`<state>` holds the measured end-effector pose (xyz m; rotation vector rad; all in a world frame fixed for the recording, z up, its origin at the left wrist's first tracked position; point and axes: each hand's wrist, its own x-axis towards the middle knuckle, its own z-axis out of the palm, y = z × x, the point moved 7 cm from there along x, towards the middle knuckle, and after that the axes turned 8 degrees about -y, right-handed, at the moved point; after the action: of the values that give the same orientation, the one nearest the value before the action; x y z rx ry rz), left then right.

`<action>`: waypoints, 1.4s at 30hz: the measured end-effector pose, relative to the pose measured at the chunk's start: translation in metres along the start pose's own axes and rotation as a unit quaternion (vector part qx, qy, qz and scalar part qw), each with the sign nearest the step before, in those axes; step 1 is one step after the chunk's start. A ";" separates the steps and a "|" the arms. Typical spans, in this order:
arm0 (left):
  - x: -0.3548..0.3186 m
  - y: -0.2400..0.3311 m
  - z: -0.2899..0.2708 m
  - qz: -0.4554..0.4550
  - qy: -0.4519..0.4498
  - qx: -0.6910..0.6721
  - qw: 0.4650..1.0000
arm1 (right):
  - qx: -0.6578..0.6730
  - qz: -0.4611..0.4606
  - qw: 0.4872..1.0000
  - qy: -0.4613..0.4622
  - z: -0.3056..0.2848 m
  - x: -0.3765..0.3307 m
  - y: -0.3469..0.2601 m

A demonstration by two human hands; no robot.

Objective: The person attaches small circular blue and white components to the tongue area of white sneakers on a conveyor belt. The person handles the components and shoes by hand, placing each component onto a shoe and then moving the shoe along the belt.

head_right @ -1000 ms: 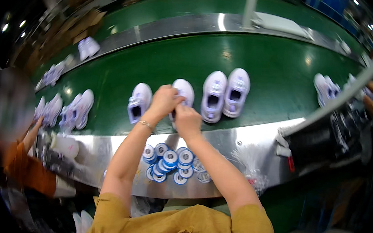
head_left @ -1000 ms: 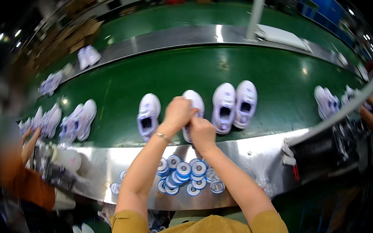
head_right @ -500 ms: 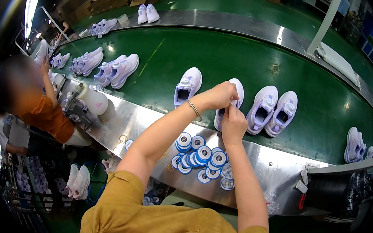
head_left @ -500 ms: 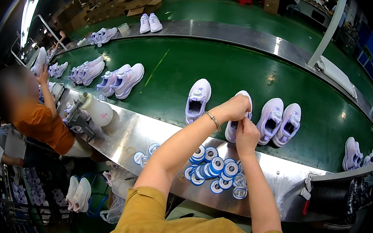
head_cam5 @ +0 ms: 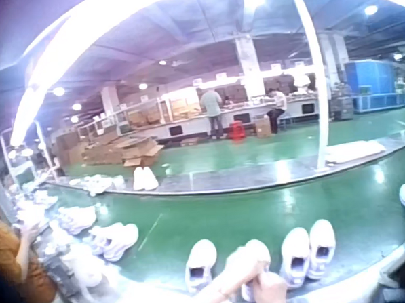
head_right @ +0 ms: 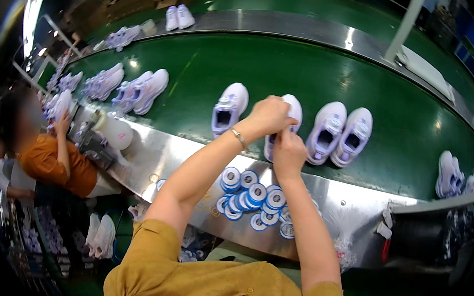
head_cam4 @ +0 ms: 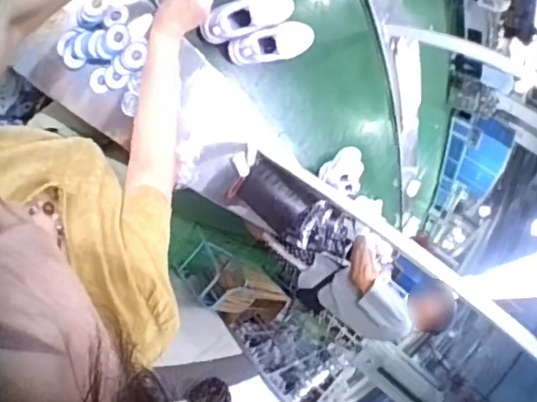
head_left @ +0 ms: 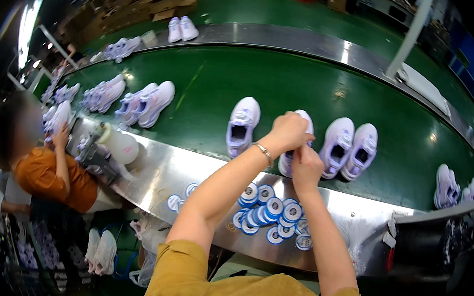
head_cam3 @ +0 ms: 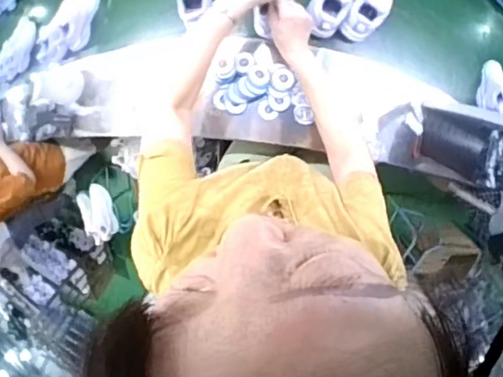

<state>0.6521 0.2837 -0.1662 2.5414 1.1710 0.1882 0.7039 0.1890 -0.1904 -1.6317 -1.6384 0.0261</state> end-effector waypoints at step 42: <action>-0.063 -0.044 -0.028 0.071 0.163 -0.160 0.971 | 0.104 -0.062 0.992 -0.037 0.013 0.007 -0.009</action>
<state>0.5727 0.2696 -0.1539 2.3584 0.9702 0.7880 0.6910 0.1997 -0.1909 -1.3838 -1.7279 0.1898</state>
